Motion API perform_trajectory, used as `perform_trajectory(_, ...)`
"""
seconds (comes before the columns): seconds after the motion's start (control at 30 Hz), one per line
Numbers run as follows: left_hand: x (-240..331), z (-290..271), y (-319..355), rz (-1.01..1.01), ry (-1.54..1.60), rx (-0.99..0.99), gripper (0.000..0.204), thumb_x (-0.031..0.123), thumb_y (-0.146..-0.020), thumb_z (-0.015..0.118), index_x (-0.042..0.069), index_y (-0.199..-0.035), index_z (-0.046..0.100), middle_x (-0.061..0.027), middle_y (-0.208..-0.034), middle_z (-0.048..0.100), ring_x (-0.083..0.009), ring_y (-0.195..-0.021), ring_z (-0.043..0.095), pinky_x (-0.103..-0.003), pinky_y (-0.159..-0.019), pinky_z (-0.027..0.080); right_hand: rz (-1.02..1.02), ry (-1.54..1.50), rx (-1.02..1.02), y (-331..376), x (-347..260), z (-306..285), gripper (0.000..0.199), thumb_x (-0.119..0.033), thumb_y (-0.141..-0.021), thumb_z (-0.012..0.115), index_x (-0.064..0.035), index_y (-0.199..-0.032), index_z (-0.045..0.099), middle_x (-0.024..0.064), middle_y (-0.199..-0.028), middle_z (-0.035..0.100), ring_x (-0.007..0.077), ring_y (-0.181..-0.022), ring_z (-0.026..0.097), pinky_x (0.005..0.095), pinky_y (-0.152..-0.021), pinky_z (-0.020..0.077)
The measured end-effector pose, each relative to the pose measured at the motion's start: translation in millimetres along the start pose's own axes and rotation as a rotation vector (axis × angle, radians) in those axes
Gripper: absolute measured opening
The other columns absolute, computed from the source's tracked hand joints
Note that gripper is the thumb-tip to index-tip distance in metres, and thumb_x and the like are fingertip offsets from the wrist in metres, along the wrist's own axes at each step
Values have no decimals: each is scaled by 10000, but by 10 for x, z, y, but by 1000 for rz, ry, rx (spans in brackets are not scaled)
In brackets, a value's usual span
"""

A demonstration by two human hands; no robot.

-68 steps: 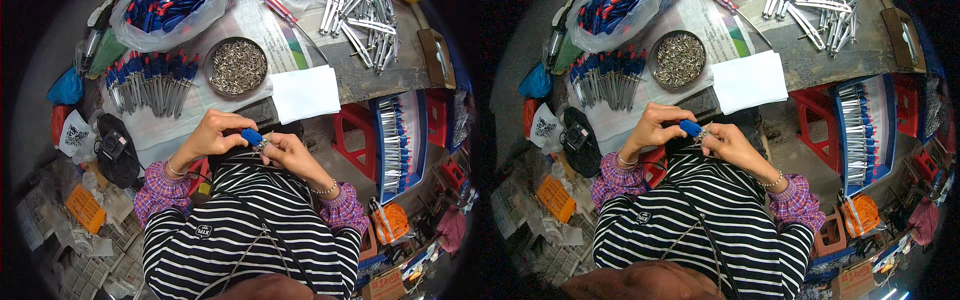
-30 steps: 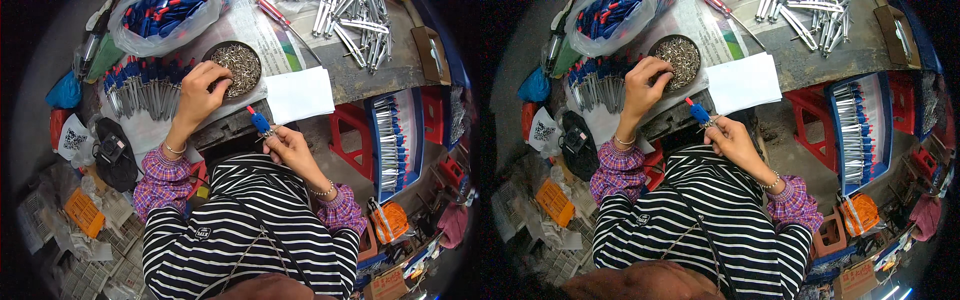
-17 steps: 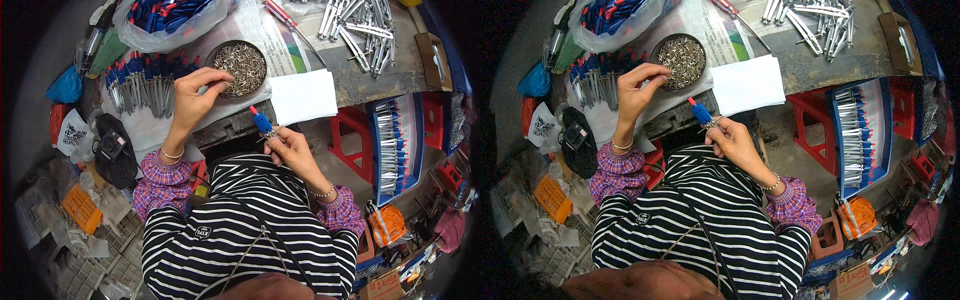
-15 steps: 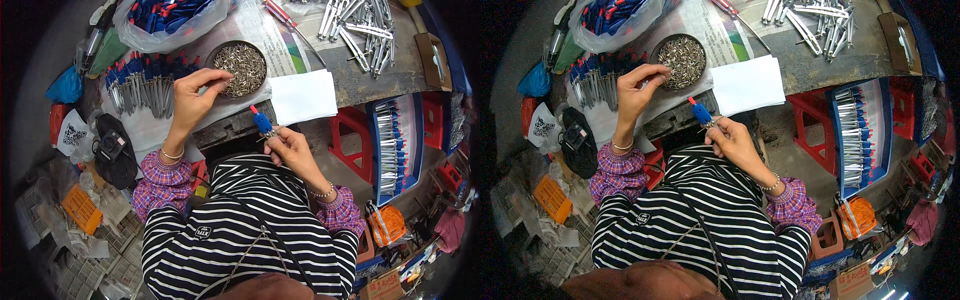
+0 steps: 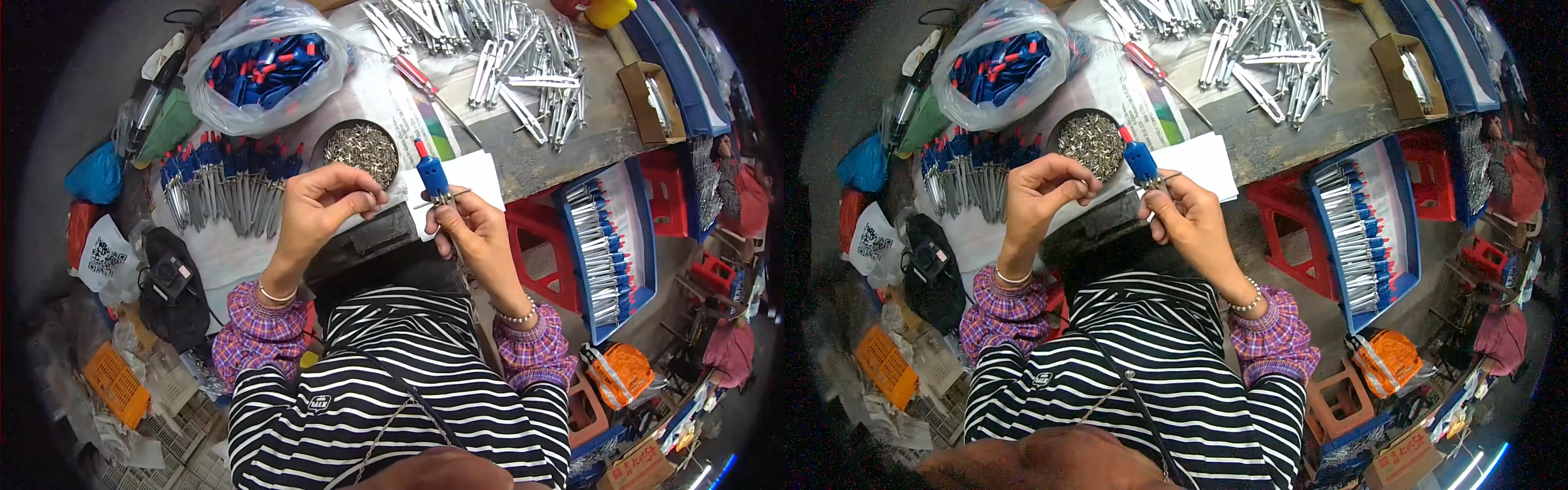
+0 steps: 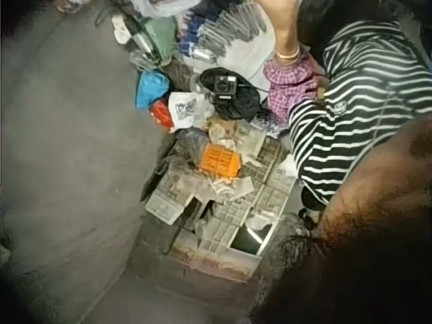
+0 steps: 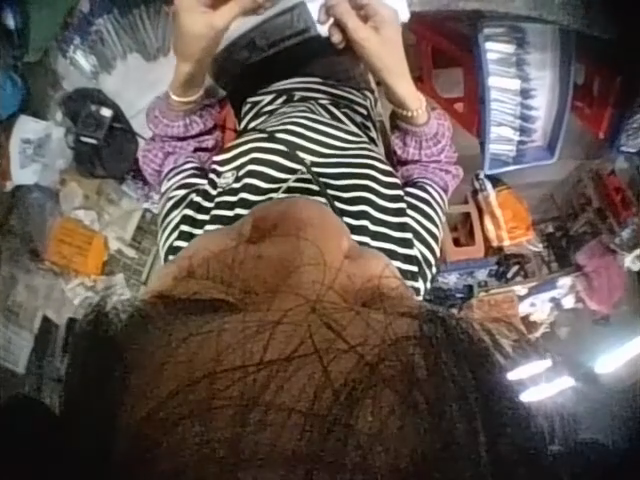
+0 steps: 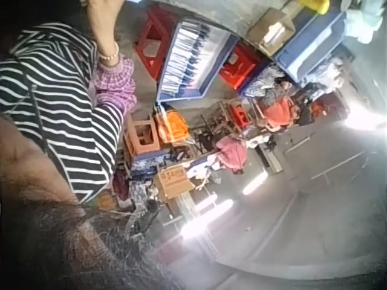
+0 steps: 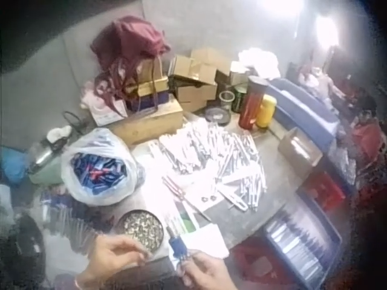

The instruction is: Assembling small metal components and applying a sealant or lubricant to them at a manual workstation.

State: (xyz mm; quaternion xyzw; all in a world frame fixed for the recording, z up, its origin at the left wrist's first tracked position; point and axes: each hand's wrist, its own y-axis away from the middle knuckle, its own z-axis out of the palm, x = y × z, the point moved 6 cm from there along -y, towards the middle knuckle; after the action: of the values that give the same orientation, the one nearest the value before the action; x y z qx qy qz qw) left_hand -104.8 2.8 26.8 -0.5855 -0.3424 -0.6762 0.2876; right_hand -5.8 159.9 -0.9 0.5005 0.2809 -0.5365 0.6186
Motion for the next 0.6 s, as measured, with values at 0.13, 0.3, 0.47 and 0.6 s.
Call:
perform_trajectory(0.13,21,85,34,11,65,-27,85,-82,-778,621,-45,-854,619,-142,-831,655,-139,-701,606,-237,-634,497,18,-14,6,38,51,22,236,-113,-937,495,36,-1114,538,36,-764,580,50,-526,468,171,-471,365)
perform_trajectory(0.3,-23,161,22,92,89,-33,135,-117,-730,645,-37,-835,620,-122,-897,612,-127,-786,579,-224,-650,478,56,42,-11,88,144,32,248,-112,-935,495,34,-1133,531,46,-770,592,54,-534,488,171,-478,388)
perform_trajectory(0.47,-14,201,58,144,-39,-23,162,-129,-684,674,-29,-805,635,-65,-880,547,-104,-821,537,-200,-657,447,68,66,-36,144,228,78,259,-106,-930,502,36,-1146,524,54,-779,598,57,-538,503,171,-482,405)
perform_trajectory(0.6,21,198,70,205,-225,26,170,-112,-649,706,-14,-779,657,-43,-853,532,-79,-748,519,-189,-618,417,73,102,-62,178,269,115,250,-91,-930,495,41,-1141,520,56,-784,600,56,-542,509,172,-483,414)
